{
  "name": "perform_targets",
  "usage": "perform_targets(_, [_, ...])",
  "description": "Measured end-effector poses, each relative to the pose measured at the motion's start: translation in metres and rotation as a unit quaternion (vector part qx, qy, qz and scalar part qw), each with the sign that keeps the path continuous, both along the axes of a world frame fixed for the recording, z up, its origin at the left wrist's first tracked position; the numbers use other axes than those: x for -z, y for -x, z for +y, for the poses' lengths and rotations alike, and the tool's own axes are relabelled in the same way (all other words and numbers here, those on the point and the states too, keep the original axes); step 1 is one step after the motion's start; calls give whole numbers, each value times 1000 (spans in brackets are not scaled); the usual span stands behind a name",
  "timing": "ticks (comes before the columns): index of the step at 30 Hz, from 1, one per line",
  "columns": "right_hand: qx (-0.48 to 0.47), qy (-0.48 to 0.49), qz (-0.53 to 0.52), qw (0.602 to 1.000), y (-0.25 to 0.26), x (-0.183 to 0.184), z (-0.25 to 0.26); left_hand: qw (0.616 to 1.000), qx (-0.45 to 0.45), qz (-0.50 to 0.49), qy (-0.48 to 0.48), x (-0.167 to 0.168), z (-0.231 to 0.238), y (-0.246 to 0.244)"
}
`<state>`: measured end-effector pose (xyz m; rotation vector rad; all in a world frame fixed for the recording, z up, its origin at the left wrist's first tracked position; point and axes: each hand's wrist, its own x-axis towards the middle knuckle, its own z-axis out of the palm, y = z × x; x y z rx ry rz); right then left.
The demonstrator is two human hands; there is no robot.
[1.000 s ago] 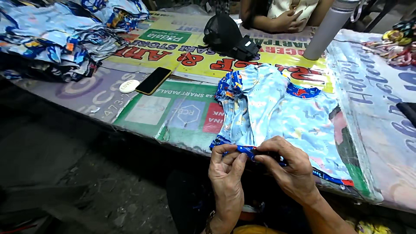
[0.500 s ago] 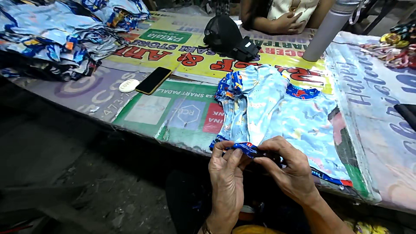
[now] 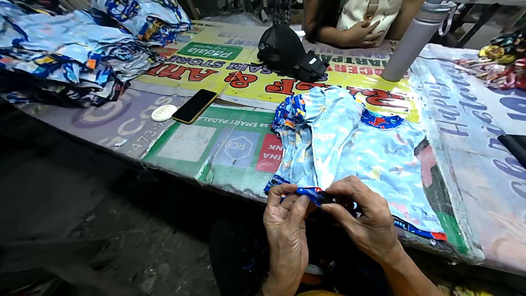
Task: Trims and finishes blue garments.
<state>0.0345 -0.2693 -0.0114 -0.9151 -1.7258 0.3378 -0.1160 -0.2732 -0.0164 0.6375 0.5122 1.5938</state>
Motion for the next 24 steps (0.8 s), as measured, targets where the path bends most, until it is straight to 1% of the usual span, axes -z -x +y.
perform_targets(5, [-23, 9, 19, 1000, 1, -2, 3, 999, -18, 34, -26, 2, -1, 0])
perform_targets(7, [-41, 31, 47, 998, 1, -1, 1, 999, -21, 31, -26, 2, -2, 0])
perform_targets(9, [-47, 33, 45, 997, 1, -2, 1, 999, -22, 27, -22, 3, -2, 0])
perform_targets(11, [-27, 3, -2, 1000, 5, -2, 2, 999, -24, 26, -14, 3, -1, 0])
perform_targets(14, [44, -79, -93, 991, 13, -1, 6, 1000, -13, 26, -10, 2, 0, 0])
perform_targets(18, [54, -139, -104, 983, 17, 0, 6, 1000, -5, 8, 14, 0, 1, 1])
perform_targets(21, [30, -147, -118, 982, 20, 2, -2, 1000, 3, -1, 26, 2, 3, 5])
perform_targets(22, [5, -145, -121, 982, 21, 2, -6, 1000, 2, -3, 22, 3, 4, 5])
perform_targets(24, [-75, -137, -122, 980, 24, 3, -16, 1000, -2, -4, 13, 5, 5, 5])
